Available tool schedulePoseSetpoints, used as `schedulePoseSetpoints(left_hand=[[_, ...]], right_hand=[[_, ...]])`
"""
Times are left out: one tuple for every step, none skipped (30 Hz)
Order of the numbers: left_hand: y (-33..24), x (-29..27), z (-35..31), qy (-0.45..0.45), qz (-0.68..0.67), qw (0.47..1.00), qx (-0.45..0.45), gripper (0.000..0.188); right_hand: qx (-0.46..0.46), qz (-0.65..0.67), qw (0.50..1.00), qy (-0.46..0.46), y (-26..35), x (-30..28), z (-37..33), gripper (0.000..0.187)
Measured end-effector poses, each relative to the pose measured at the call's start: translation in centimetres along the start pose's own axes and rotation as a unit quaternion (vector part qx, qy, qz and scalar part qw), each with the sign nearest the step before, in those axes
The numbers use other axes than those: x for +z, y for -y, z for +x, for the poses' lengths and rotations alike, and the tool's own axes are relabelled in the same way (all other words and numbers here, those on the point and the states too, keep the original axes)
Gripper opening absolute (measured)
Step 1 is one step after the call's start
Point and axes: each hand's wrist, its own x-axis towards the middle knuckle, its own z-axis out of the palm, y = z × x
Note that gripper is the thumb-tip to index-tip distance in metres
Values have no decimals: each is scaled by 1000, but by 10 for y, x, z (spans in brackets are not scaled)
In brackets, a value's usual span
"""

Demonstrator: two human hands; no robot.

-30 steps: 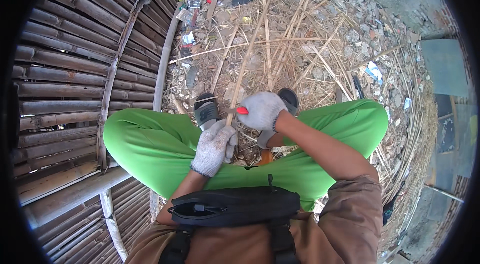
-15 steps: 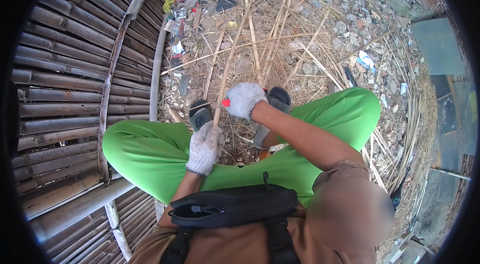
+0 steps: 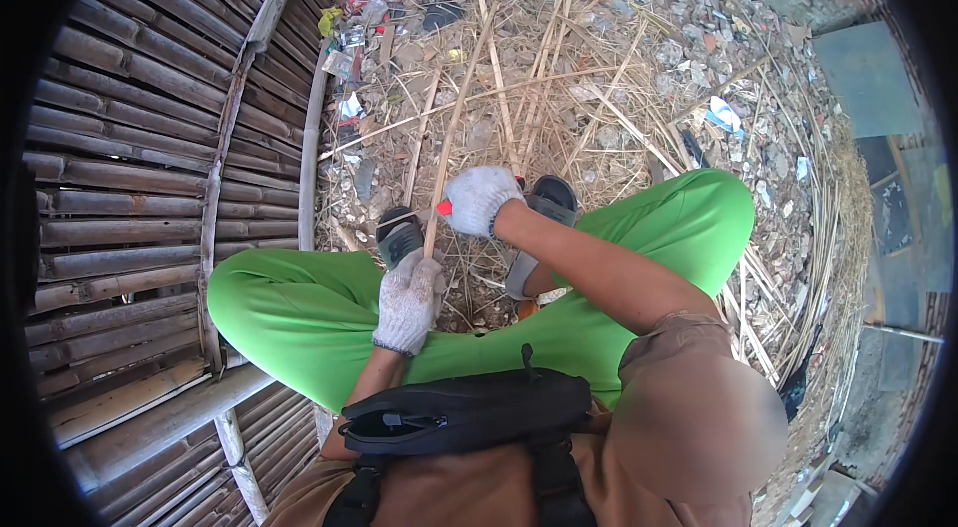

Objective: The person shapes bamboo slats by peeling thin layers with a small knife and shaving the edges with a large metal tool.

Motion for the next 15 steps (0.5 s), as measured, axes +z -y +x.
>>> schedulePoseSetpoints(left_hand=[[-2,0,-3,1,1,1000,0,27],[-5,2,-8,20,-43,999,-17,27],[-9,2,-13,38,-85,995,-34,27],[-13,1,-15,49,-107,991,-64,28],[-19,0,-15,52,-103,991,-63,28],[-25,-1,-16,45,-99,991,-79,27],[-27,-2,-16,38,-96,990,-96,27],[-23,-3,-13,34,-98,990,-98,27],[-14,-2,-10,35,-94,991,-91,27],[-9,-1,-8,40,-86,992,-84,27],[-7,-1,-6,34,-90,991,-88,27],[-5,1,-3,39,-84,992,-86,26],[-2,2,-3,44,-78,992,-83,26],[2,2,-5,45,-80,992,-87,26],[4,2,-4,43,-61,995,-61,25]], right_hand=[[1,1,1000,0,-7,-5,4,33],[65,9,998,3,-22,-16,11,36],[129,18,991,5,-37,-24,17,39],[132,21,991,2,-52,-23,20,39],[136,1,990,23,-66,-21,21,41],[134,-24,989,48,-67,-23,23,42],[131,-25,990,50,-61,-19,20,42],[136,10,990,43,-52,-10,11,43],[138,41,989,39,-40,-9,1,43],[139,67,988,32,-36,-9,-10,43],[133,64,988,37,-43,-8,-10,43],[165,85,982,36,-48,-10,-13,42],[198,106,974,35,-49,-11,-15,42],[212,94,973,18,-49,-10,-18,40],[215,92,972,18,-39,-18,-21,40]])
